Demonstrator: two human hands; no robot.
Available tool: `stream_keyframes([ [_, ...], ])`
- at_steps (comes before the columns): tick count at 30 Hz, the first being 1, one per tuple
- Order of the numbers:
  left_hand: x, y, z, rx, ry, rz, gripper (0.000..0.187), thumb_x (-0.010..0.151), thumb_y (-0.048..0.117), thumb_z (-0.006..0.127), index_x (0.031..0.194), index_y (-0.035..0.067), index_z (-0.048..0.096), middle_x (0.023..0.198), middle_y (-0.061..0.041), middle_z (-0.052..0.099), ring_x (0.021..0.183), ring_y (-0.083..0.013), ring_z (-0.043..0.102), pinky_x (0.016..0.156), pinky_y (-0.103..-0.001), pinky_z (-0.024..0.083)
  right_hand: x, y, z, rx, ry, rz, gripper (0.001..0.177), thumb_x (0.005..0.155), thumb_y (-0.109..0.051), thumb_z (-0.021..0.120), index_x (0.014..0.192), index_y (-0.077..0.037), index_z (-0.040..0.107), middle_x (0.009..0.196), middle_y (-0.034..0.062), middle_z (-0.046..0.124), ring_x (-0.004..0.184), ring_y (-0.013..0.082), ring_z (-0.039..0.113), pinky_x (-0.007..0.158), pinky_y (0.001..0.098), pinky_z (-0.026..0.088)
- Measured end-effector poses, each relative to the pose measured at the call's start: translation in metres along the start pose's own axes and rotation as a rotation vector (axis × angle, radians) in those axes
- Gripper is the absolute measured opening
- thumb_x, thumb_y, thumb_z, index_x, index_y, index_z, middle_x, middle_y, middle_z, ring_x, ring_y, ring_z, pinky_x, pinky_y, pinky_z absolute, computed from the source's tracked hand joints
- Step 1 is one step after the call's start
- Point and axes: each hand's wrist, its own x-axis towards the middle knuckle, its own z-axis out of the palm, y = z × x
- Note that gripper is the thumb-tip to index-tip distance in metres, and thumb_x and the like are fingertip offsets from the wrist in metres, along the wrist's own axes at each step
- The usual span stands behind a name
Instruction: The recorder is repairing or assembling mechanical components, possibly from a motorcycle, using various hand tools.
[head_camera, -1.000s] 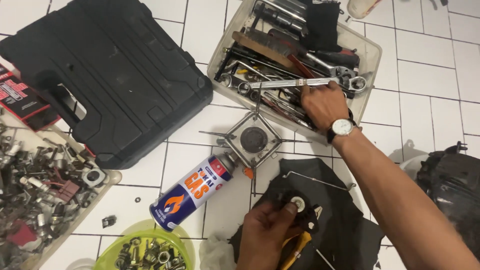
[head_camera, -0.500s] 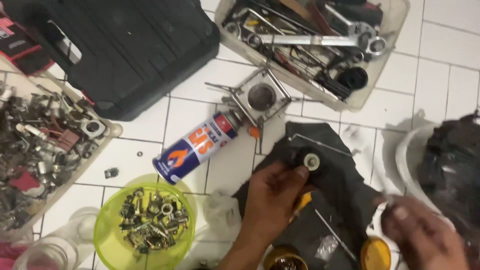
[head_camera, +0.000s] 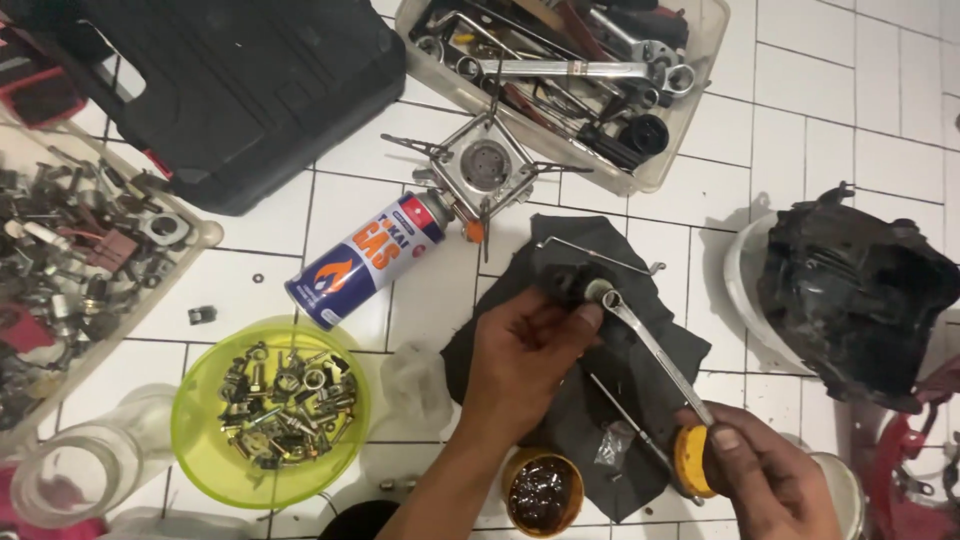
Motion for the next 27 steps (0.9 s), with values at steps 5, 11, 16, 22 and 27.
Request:
stream_keyframes([
  [5, -0.002, -0.003, -0.004, 0.001, -0.03, -0.013, 0.017, 0.094, 0.006, 0.072, 0.109, -0.003, 0.073, 0.094, -0.003, 0.074, 0.083, -0.0083, 0.068, 0.077, -0.025, 0.057, -0.01, -0.014, 0.009, -0.037, 0.037, -0.006, 0.04, 0.102, -0.023, 0.053, 0.119, 0.007, 0.073, 0.092, 0.0195, 0.078, 0.088, 0.0228, 0.074, 0.086, 0.0354, 0.056],
  [11, -0.002, 0.006, 0.001, 0.063, -0.043, -0.03, 0.017, 0.091, 0.005, 0.076, 0.106, -0.003, 0.073, 0.093, -0.001, 0.074, 0.083, -0.0052, 0.066, 0.075, -0.022, 0.053, 0.002, -0.002, -0.004, -0.023, 0.005, 0.013, 0.039, 0.101, -0.021, 0.054, 0.12, 0.008, 0.071, 0.107, 0.0226, 0.076, 0.103, 0.0274, 0.077, 0.096, 0.0407, 0.058],
  [16, 0.001, 0.001, -0.006, 0.177, -0.07, -0.061, 0.018, 0.091, 0.003, 0.077, 0.108, -0.003, 0.074, 0.09, -0.001, 0.069, 0.082, -0.005, 0.058, 0.072, -0.022, 0.047, 0.005, -0.023, -0.005, -0.162, -0.016, 0.112, 0.045, 0.098, -0.027, 0.058, 0.13, 0.003, 0.066, 0.115, 0.0187, 0.076, 0.113, 0.023, 0.074, 0.103, 0.0371, 0.054],
  [22, -0.003, 0.019, -0.013, 0.274, -0.213, -0.174, 0.021, 0.089, 0.006, 0.077, 0.108, -0.001, 0.074, 0.095, 0.0, 0.075, 0.087, -0.0043, 0.066, 0.078, -0.022, 0.054, 0.029, -0.028, -0.055, -0.62, -0.117, 0.182, 0.04, 0.099, -0.029, 0.062, 0.131, -0.006, 0.069, 0.105, 0.0163, 0.076, 0.106, 0.0212, 0.072, 0.099, 0.0339, 0.059],
  [27, -0.006, 0.033, -0.013, 0.358, -0.298, -0.277, 0.024, 0.086, 0.009, 0.079, 0.107, 0.0, 0.075, 0.092, -0.001, 0.076, 0.086, -0.0059, 0.069, 0.078, -0.023, 0.057, 0.056, -0.014, -0.098, -0.759, -0.229, 0.009, 0.04, 0.102, -0.021, 0.062, 0.137, -0.006, 0.076, 0.093, 0.0165, 0.072, 0.084, 0.026, 0.074, 0.073, 0.0397, 0.065],
])
